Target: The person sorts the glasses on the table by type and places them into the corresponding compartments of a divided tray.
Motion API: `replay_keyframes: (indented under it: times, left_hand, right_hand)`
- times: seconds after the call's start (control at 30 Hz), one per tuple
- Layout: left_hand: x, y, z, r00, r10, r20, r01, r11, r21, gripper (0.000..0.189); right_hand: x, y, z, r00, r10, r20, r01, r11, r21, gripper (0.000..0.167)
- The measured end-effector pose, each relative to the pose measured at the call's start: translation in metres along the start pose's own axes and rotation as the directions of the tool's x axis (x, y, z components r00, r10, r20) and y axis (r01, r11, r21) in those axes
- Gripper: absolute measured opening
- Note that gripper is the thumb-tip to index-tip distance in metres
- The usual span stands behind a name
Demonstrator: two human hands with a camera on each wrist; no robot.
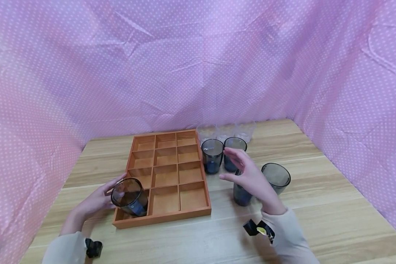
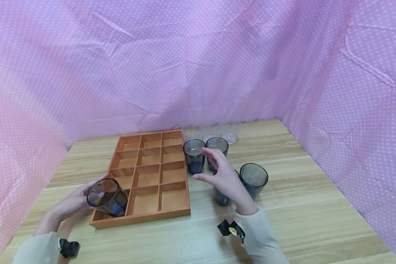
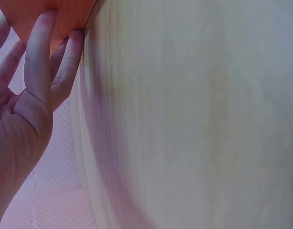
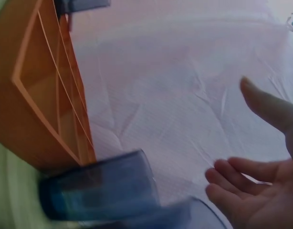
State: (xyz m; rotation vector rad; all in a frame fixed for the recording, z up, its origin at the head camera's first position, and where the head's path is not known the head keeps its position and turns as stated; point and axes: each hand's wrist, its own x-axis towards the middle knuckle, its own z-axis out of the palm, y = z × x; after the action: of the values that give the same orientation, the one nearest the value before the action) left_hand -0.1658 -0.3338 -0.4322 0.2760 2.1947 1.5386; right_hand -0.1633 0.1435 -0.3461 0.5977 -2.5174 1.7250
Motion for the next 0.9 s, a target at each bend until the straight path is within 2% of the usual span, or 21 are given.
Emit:
replay_keyframes:
  times: [0.2,0.33,0.53,0.77,0.9]
  left_hand:
    - [0.001,0.000,-0.002,1.000,-0.002,0.006,0.002,1.000,-0.001,0.073]
    - [0.001,0.000,-0.004,1.000,-0.008,0.007,0.008,1.000,0.007,0.073]
    - [0.001,0.001,-0.004,1.000,-0.012,0.008,0.012,1.000,0.008,0.074]
    - [0.001,0.003,-0.002,1.000,-0.018,0.007,0.018,1.000,0.003,0.074]
    - [-0.001,0.004,-0.002,1.000,-0.013,0.006,0.013,1.000,-0.003,0.074]
  right_hand:
    - [-0.006,0.003,-0.020,0.995,-0.052,0.090,0.067,0.983,-0.171,0.069]
    - [-0.009,0.005,-0.029,0.992,-0.063,0.109,0.088,0.964,-0.250,0.071]
    - [-0.015,0.007,-0.040,0.989,-0.081,0.120,0.124,0.899,-0.419,0.075]
    - [-0.024,0.008,-0.052,0.986,-0.033,0.163,0.109,0.869,-0.483,0.080]
    - [-0.026,0.011,-0.055,0.980,-0.048,0.192,0.144,0.837,-0.527,0.081]
